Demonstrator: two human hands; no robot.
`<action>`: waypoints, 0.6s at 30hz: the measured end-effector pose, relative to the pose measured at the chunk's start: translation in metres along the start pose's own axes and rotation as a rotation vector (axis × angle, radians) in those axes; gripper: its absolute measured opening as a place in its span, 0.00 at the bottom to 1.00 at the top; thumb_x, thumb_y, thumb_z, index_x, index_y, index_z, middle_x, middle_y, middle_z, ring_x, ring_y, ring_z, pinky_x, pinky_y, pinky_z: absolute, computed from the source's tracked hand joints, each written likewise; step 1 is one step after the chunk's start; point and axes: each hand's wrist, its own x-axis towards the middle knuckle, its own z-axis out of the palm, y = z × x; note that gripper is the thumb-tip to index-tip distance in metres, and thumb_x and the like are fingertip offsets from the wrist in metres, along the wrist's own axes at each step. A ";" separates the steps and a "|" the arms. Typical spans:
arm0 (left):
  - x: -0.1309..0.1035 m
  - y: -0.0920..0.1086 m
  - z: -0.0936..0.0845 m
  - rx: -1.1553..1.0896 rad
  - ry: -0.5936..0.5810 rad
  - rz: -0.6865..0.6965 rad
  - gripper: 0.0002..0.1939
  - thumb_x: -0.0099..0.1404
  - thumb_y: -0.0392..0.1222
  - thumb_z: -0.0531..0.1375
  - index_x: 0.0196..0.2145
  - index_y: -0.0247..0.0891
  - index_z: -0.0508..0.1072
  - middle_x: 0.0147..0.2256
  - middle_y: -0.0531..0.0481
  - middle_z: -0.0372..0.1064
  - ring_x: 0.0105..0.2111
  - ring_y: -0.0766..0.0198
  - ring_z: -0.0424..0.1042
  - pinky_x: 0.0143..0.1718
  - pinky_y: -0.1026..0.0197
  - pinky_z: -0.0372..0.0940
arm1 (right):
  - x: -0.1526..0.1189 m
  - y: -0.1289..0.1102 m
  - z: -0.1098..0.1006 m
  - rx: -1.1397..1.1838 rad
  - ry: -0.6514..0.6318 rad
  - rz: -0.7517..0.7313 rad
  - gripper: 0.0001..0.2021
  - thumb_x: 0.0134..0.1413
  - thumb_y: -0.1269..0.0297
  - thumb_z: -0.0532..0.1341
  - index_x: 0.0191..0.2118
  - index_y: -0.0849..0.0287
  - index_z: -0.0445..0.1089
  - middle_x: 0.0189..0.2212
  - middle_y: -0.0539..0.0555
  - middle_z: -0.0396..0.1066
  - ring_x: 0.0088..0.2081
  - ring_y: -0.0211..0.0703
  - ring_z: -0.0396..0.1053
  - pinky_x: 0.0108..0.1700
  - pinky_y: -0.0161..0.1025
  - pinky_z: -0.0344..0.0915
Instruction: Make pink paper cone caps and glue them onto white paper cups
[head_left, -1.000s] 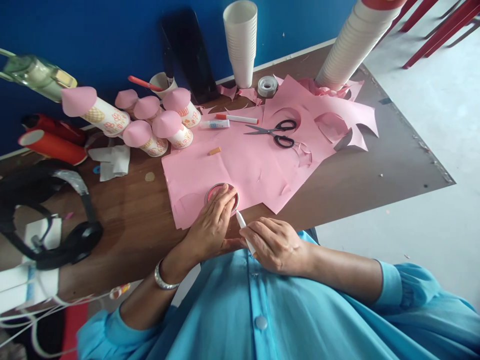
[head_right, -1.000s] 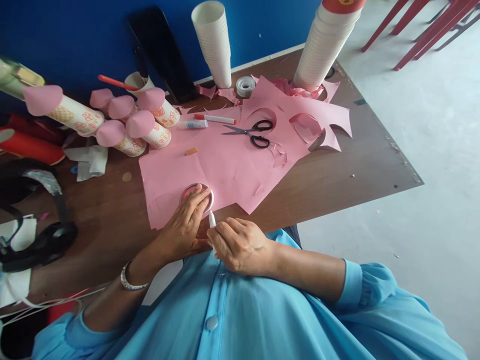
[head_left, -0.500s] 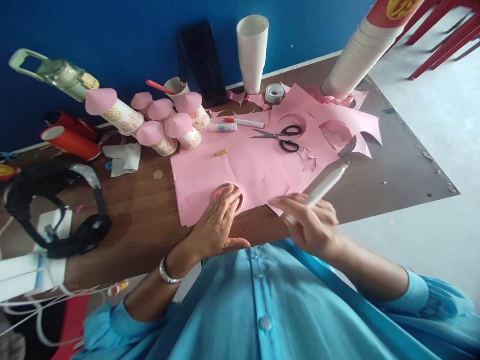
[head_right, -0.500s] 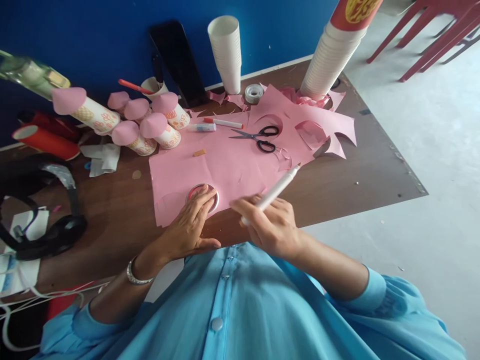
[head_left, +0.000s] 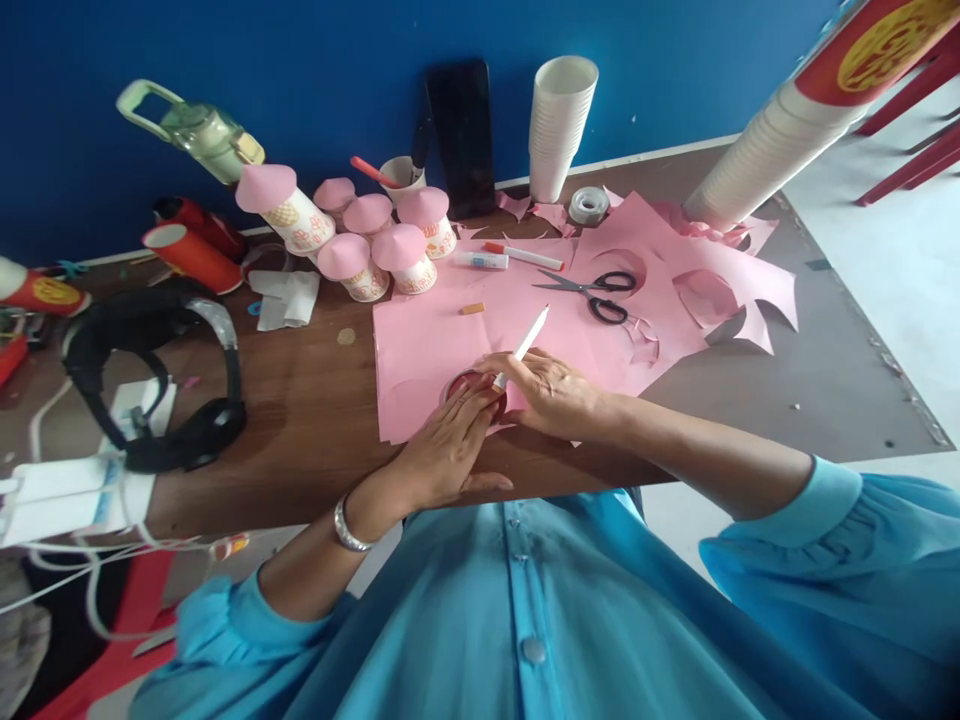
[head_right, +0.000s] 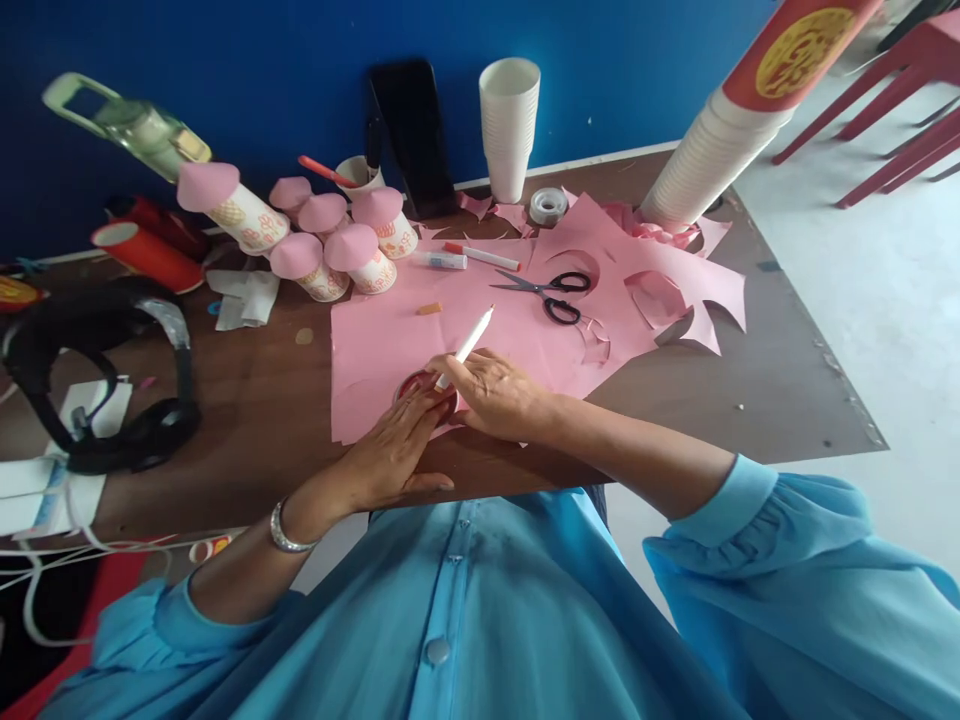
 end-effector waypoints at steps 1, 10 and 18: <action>0.000 0.000 -0.002 -0.021 -0.010 -0.006 0.52 0.67 0.66 0.60 0.74 0.31 0.44 0.68 0.23 0.57 0.72 0.35 0.52 0.68 0.29 0.58 | 0.000 0.001 0.001 -0.001 0.009 0.005 0.30 0.58 0.69 0.68 0.63 0.62 0.58 0.54 0.67 0.77 0.53 0.56 0.77 0.58 0.57 0.70; 0.002 0.002 -0.027 -0.066 0.195 -0.171 0.34 0.72 0.51 0.61 0.70 0.44 0.56 0.64 0.37 0.65 0.66 0.48 0.65 0.66 0.41 0.67 | 0.002 0.007 0.002 -0.070 0.074 -0.109 0.30 0.62 0.54 0.69 0.61 0.63 0.59 0.52 0.70 0.77 0.51 0.60 0.78 0.57 0.57 0.67; 0.022 -0.011 -0.047 0.104 0.088 -0.208 0.37 0.60 0.58 0.71 0.58 0.32 0.71 0.50 0.37 0.76 0.53 0.45 0.72 0.56 0.45 0.70 | 0.001 0.008 0.002 -0.097 0.071 -0.129 0.30 0.62 0.60 0.68 0.64 0.61 0.57 0.55 0.71 0.75 0.53 0.61 0.76 0.57 0.60 0.66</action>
